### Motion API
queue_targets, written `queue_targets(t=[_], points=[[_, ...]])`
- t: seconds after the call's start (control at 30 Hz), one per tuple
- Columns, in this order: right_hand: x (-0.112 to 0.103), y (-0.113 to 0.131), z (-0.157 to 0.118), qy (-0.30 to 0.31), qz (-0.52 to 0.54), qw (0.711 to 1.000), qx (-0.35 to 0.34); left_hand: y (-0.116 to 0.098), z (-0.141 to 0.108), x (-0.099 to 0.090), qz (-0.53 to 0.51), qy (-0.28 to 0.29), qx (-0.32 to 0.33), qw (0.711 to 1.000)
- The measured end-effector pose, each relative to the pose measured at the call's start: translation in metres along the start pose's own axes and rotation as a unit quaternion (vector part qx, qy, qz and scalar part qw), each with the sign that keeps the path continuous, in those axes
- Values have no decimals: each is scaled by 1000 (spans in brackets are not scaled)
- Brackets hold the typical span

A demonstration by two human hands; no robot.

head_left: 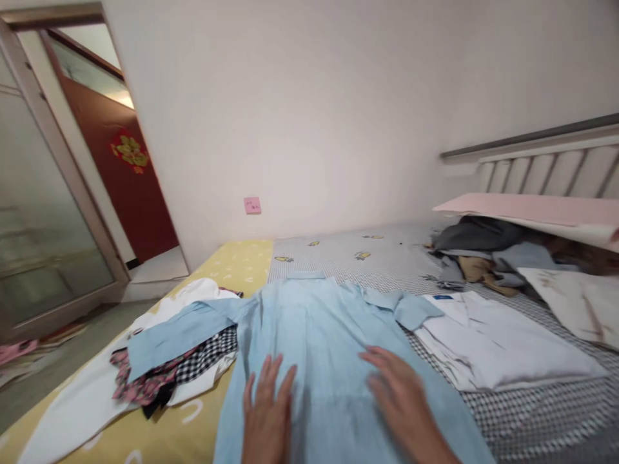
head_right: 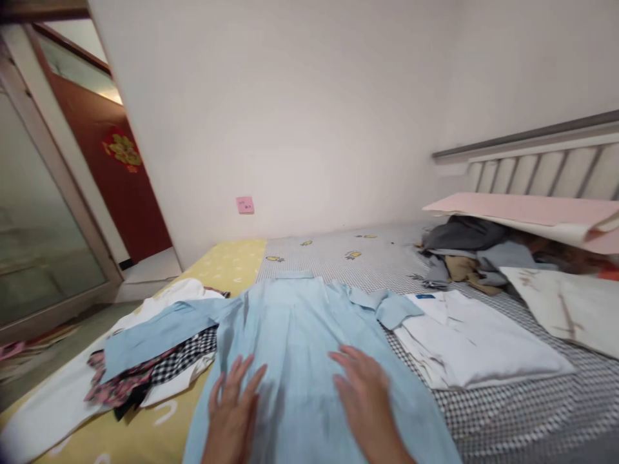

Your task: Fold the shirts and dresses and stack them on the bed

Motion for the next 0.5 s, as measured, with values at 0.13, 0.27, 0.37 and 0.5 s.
queue_targets(t=[0.13,0.27,0.37,0.5], points=[[73,31,28,228,-59,972,-24,-7,46,53,15,233,8,972],[98,-27,47,285,-158,945,-9,32,39,78,78,280,-173,941],[98,-75,68,250,-232,940,30,45,31,88,103,270,-196,937],[107,-104,96,222,-298,923,99,48,33,97,125,275,-224,927]])
Point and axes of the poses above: each hand's wrist, its own z-axis towards the middle knuckle, its own x-axis out of the palm, y = z × x, the point moved 3 cm from there along z, towards the middle knuckle, and after that the axes turned 10 degrees about -z, right-handed, at the moved point
